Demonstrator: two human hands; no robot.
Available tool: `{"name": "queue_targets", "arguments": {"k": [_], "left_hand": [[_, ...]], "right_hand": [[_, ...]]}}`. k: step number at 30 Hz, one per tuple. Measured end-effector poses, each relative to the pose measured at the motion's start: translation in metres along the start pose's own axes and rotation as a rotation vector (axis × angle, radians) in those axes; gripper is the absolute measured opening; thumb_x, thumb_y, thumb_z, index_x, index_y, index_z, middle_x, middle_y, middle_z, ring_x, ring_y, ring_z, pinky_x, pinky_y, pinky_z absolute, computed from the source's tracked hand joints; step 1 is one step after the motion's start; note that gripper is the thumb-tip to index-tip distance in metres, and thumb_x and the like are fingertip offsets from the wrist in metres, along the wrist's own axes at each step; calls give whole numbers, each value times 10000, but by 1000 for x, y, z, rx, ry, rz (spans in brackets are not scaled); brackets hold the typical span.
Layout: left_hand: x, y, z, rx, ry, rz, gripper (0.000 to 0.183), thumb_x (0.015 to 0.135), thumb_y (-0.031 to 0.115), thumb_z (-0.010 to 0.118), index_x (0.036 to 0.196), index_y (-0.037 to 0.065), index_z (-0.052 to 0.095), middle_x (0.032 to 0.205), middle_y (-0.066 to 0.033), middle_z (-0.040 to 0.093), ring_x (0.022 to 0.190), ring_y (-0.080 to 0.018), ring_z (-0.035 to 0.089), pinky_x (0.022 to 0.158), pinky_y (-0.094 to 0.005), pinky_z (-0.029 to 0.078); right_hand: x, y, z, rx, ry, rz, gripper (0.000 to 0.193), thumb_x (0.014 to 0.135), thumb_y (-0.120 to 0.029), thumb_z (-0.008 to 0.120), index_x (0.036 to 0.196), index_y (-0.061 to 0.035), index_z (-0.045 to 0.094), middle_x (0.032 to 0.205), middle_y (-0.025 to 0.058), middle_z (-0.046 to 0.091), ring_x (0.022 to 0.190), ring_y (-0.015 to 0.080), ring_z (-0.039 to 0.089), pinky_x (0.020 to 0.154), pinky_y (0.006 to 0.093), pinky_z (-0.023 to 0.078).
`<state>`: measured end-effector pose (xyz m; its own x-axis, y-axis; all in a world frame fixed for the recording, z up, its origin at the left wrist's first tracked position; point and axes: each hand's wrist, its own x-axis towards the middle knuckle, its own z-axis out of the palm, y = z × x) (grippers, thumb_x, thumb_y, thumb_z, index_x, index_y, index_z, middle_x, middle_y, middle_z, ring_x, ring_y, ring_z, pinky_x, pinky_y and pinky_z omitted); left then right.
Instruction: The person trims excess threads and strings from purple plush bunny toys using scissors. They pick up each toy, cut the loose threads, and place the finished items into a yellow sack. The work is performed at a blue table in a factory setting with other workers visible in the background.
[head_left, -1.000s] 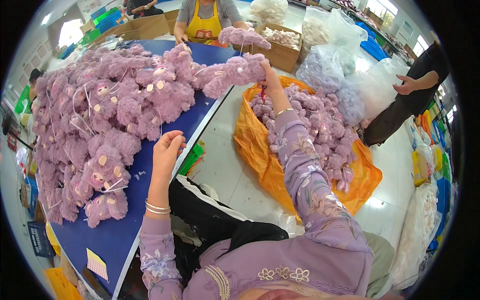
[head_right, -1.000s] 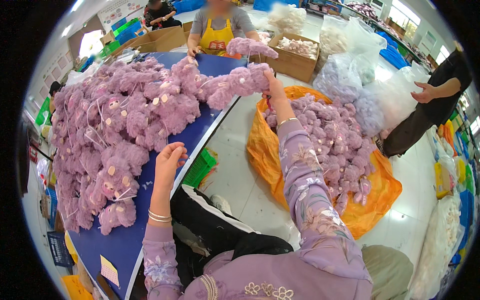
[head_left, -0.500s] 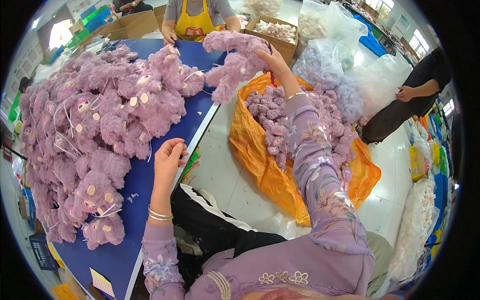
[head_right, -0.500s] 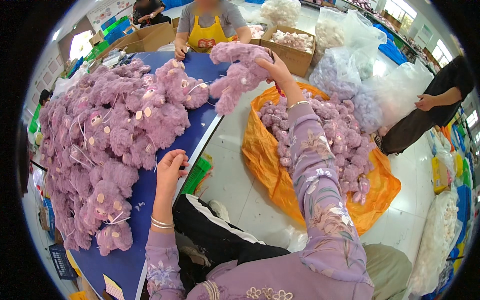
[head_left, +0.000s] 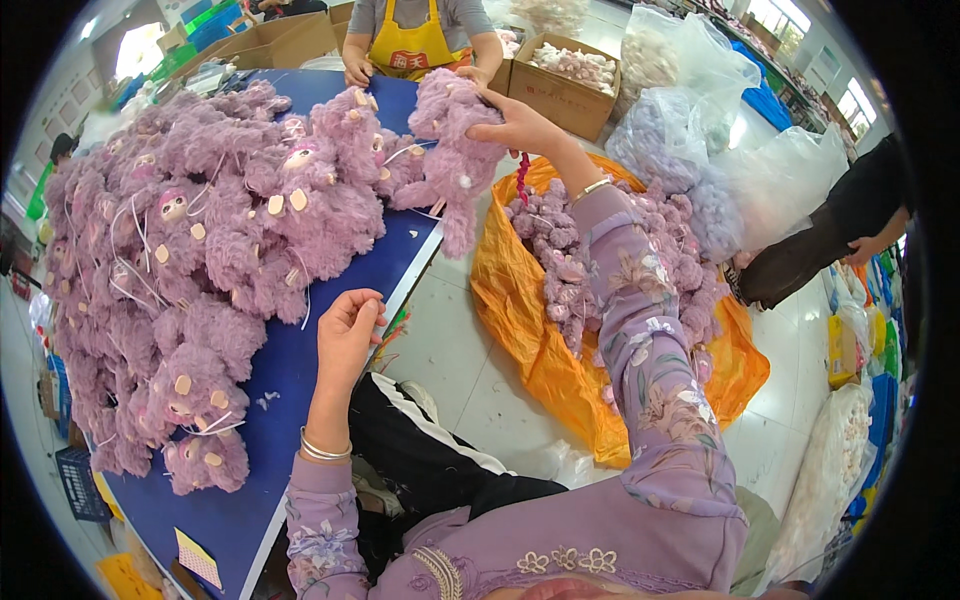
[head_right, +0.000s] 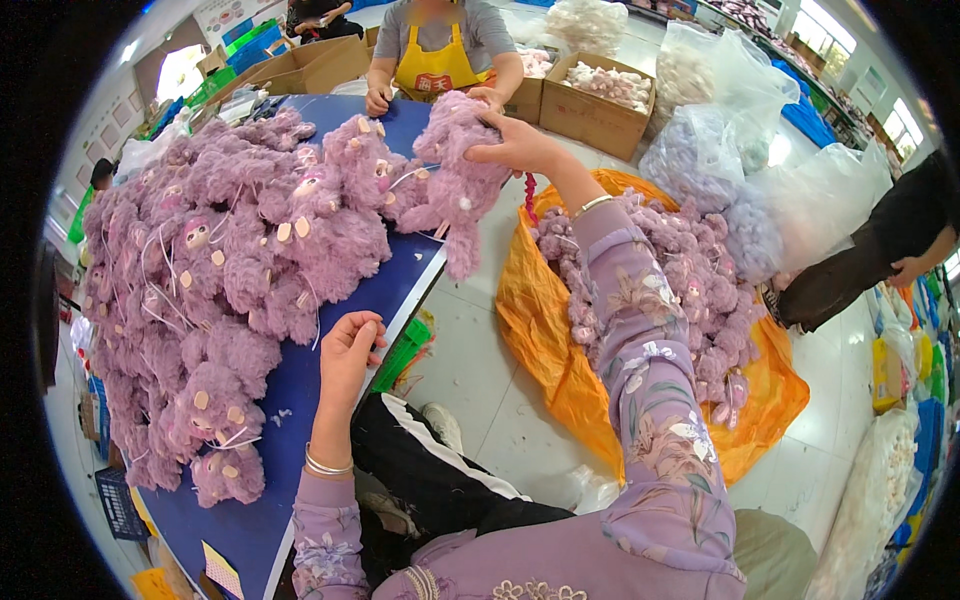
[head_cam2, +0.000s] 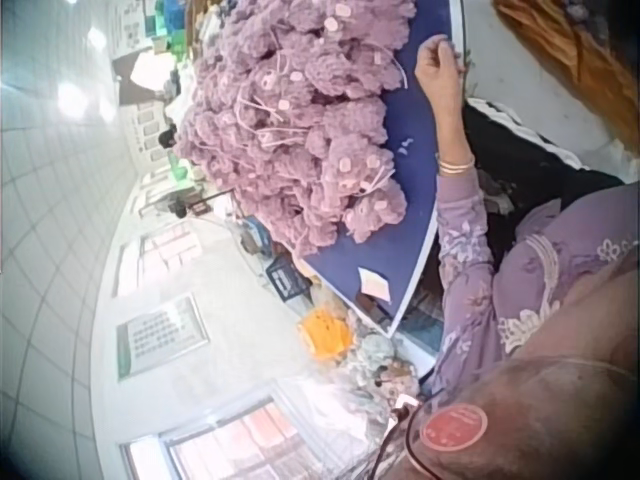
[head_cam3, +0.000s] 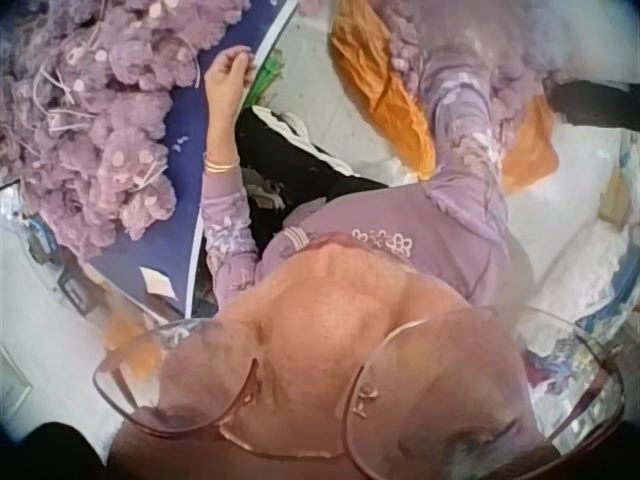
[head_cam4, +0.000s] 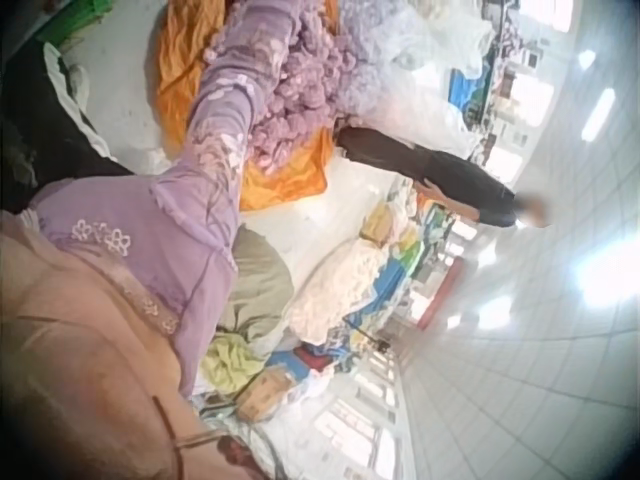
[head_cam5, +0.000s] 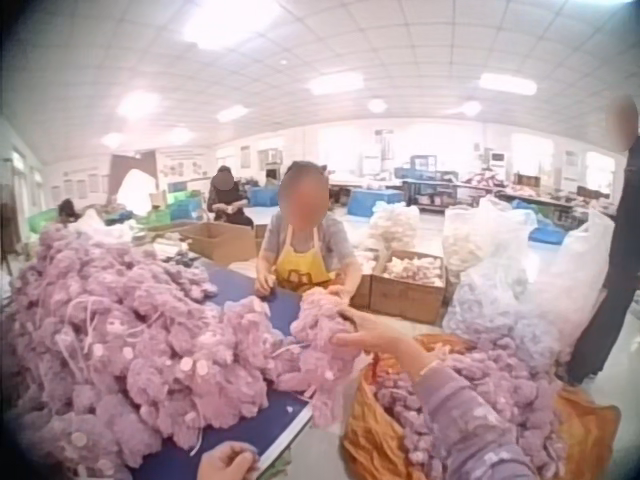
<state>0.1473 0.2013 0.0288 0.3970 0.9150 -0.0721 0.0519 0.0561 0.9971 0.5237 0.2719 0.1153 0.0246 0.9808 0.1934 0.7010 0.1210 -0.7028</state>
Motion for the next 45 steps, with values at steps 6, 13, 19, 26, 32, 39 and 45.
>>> {"name": "queue_targets", "arguments": {"k": [6,13,19,26,32,39,45], "left_hand": [[0,1,1,15,12,0,125,930,123,547,970,38,630,846,4,630,708,-45,571,525,-171,447],[-1,-1,2,-15,18,29,135,917,113,559,967,9,628,843,-29,631,703,-70,580,523,-199,466],[3,-13,-2,62,6,61,136,934,145,553,988,42,624,833,-10,619,673,-53,553,499,-175,441],[7,-13,-3,150,-1,122,136,944,155,536,970,47,614,809,-2,600,644,-45,539,482,-171,419],[10,-17,-8,77,-17,109,125,946,144,528,969,53,610,787,2,588,624,-42,529,462,-163,397],[10,-18,-2,120,12,106,116,944,163,547,971,66,604,808,9,581,627,-42,508,470,-164,378],[12,-23,-5,102,18,125,111,943,151,542,951,60,605,778,4,587,596,-40,522,444,-160,393]], "right_hand": [[22,14,26,48,98,-82,744,726,-353,659,1333,31,465,1161,266,598,1082,292,588,954,327,432],[-54,43,-6,636,621,61,393,775,-165,601,1114,32,589,968,101,642,874,165,610,783,310,506],[-209,96,-82,1089,1043,79,267,836,-141,566,1068,-9,573,978,90,623,868,206,633,740,371,535],[-407,101,-130,886,1602,-104,271,836,-148,553,1082,-37,564,977,90,624,852,221,642,727,360,543],[-482,56,-184,638,1625,-112,385,874,-188,527,1209,-3,490,1123,128,591,1015,266,618,857,401,526],[-487,24,-245,714,1489,-190,334,845,-162,540,1151,-29,564,1044,89,619,893,214,640,794,332,527],[-477,30,-281,590,1798,-330,348,833,-138,554,1154,-4,566,1029,82,621,886,202,631,783,327,517]]}}
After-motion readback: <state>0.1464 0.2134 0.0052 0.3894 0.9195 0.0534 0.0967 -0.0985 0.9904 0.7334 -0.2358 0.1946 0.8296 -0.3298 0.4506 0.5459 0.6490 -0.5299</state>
